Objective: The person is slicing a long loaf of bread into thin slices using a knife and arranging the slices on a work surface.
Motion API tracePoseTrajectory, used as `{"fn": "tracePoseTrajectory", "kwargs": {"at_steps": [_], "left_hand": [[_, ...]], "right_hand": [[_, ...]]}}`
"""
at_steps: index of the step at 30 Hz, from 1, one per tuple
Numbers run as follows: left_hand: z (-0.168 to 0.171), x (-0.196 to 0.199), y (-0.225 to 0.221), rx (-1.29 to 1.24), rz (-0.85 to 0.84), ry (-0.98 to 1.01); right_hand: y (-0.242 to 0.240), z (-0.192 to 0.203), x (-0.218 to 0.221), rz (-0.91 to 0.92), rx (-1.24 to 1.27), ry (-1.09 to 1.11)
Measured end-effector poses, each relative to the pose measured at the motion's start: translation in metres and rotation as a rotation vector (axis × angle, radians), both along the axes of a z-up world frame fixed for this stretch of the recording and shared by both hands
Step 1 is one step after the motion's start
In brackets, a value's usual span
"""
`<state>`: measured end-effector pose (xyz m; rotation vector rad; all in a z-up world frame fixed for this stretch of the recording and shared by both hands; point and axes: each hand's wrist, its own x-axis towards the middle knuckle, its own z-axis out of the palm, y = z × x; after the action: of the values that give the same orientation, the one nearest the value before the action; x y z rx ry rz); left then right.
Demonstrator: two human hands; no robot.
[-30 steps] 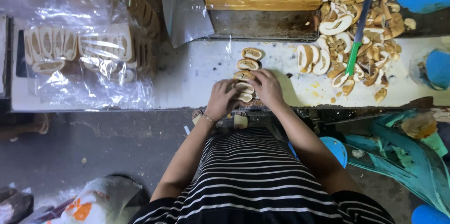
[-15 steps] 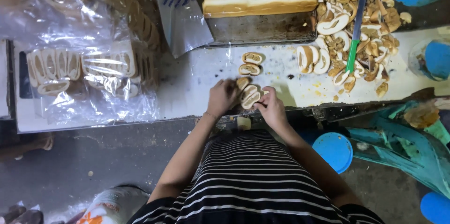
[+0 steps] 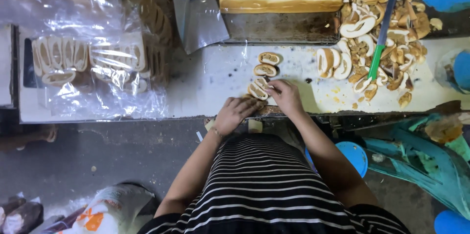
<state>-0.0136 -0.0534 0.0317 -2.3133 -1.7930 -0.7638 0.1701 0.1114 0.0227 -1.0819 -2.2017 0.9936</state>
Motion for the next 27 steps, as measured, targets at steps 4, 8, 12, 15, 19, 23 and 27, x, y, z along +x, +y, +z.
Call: {"fn": "tracePoseTrajectory", "kwargs": {"at_steps": [4,8,12,15,19,23,27], "left_hand": [[-0.033,0.011,0.017,0.07,-0.039,-0.102],[-0.019,0.012,0.014,0.116,0.028,-0.036],[-0.031,0.007,0.01,0.061,0.069,-0.041],[-0.026,0.006,0.013,0.019,0.059,-0.008],[-0.021,0.0,0.019,0.021,0.088,0.029],[-0.018,-0.001,0.02,-0.014,0.084,-0.028],[-0.03,-0.012,0.03,0.113,0.0,-0.045]], "right_hand": [[0.019,-0.004,-0.003,0.142,0.159,0.02],[0.033,0.008,-0.003,0.17,0.315,-0.019],[0.057,0.029,-0.012,0.168,0.449,-0.074],[0.079,0.041,-0.029,0.332,0.376,-0.048],[0.08,0.049,-0.03,0.421,0.112,-0.136],[0.062,0.07,-0.029,0.451,0.173,-0.285],[0.048,0.075,-0.036,0.487,0.149,-0.436]]}}
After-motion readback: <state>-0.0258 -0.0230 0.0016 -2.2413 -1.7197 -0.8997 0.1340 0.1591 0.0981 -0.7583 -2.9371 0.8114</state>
